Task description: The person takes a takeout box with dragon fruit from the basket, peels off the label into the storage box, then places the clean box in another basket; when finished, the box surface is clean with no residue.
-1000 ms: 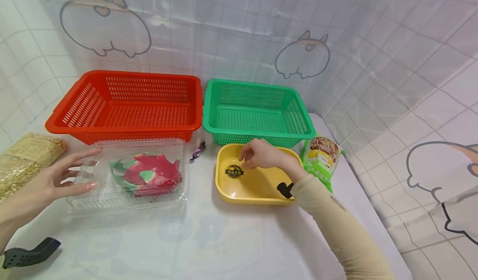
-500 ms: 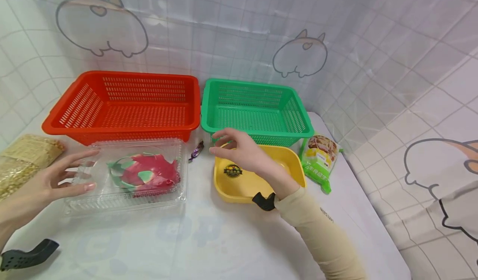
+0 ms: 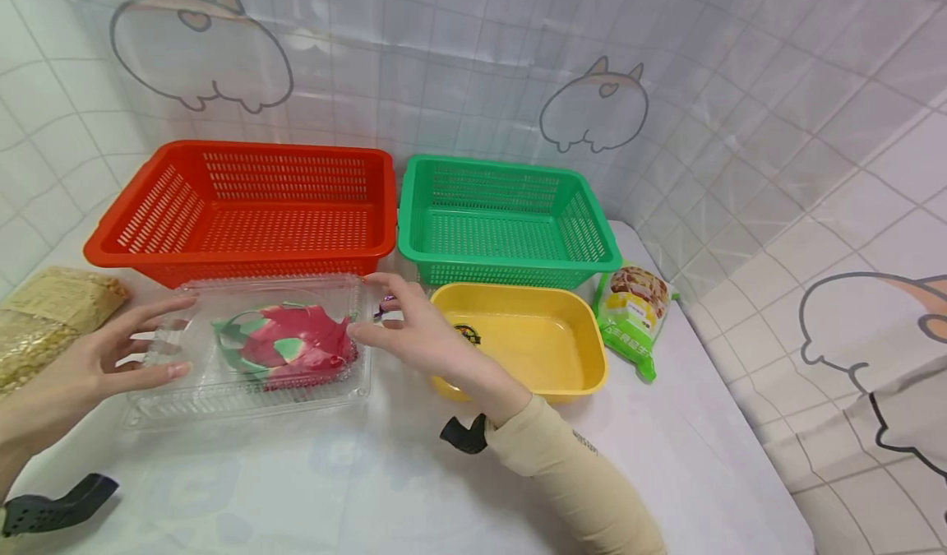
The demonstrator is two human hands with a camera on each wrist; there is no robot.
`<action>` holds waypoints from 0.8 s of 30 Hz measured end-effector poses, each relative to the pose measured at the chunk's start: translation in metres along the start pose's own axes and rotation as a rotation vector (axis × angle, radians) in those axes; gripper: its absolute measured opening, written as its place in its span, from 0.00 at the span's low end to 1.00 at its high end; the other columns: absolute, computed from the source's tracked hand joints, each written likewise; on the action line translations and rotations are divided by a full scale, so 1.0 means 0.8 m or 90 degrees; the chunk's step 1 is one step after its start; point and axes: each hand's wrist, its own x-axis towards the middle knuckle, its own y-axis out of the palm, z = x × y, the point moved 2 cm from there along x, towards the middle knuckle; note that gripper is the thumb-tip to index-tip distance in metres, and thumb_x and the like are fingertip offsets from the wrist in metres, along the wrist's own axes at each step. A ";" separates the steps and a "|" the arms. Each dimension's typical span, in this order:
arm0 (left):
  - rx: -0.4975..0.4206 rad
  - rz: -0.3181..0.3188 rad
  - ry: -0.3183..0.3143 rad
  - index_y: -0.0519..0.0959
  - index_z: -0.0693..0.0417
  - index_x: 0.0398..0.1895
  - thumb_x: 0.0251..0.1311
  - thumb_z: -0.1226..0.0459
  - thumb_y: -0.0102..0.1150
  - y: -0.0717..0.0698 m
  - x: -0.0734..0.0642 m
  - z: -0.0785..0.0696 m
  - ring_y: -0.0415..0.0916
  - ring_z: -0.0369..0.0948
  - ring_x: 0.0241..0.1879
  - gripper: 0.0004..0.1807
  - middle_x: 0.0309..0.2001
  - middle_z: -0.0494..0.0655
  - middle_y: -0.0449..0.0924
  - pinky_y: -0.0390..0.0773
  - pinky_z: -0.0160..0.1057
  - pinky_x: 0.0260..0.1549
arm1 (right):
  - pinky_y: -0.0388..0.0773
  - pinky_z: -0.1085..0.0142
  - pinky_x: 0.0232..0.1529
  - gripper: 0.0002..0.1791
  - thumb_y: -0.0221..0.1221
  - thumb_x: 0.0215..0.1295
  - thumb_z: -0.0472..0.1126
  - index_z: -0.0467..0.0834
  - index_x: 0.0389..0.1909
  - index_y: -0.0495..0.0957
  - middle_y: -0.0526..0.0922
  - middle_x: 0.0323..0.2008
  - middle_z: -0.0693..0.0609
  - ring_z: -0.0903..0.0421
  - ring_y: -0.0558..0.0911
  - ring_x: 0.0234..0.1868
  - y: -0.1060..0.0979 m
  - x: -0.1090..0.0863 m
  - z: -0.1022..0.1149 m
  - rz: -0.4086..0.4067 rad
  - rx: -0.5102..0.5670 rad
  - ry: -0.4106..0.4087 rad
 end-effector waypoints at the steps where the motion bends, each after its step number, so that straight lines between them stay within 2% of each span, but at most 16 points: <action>1: -0.001 0.000 0.003 0.55 0.37 0.79 0.63 0.66 0.64 0.000 0.001 0.000 0.60 0.33 0.54 0.43 0.66 0.30 0.60 0.74 0.30 0.38 | 0.73 0.52 0.64 0.37 0.64 0.67 0.48 0.55 0.74 0.60 0.63 0.71 0.50 0.47 0.66 0.71 0.003 0.001 -0.001 0.000 0.003 0.002; 10: 0.003 0.002 0.001 0.55 0.36 0.79 0.63 0.65 0.63 0.000 0.002 0.001 0.60 0.33 0.55 0.43 0.67 0.30 0.60 0.73 0.30 0.38 | 0.76 0.53 0.60 0.36 0.64 0.67 0.51 0.62 0.73 0.60 0.60 0.70 0.50 0.48 0.71 0.68 0.024 0.007 -0.014 0.009 -0.001 0.055; 15: 0.001 0.004 -0.001 0.54 0.36 0.79 0.64 0.65 0.63 -0.001 0.002 0.003 0.60 0.33 0.54 0.43 0.68 0.35 0.60 0.74 0.31 0.38 | 0.77 0.57 0.56 0.37 0.62 0.68 0.51 0.62 0.74 0.58 0.62 0.69 0.53 0.53 0.68 0.67 0.033 0.010 -0.021 0.022 -0.035 0.035; 17: 0.002 0.005 -0.005 0.54 0.35 0.79 0.64 0.64 0.63 -0.001 0.002 0.004 0.60 0.32 0.54 0.43 0.68 0.37 0.59 0.75 0.31 0.37 | 0.78 0.58 0.54 0.36 0.61 0.69 0.50 0.61 0.75 0.57 0.62 0.69 0.53 0.53 0.70 0.64 0.035 0.011 -0.022 0.021 -0.041 0.023; 24: -0.003 0.004 -0.009 0.54 0.35 0.79 0.65 0.64 0.62 -0.001 0.001 0.003 0.59 0.31 0.54 0.42 0.67 0.31 0.60 0.74 0.32 0.37 | 0.78 0.61 0.48 0.33 0.59 0.71 0.45 0.59 0.74 0.59 0.66 0.65 0.49 0.55 0.76 0.54 0.038 0.014 -0.023 0.024 -0.019 0.002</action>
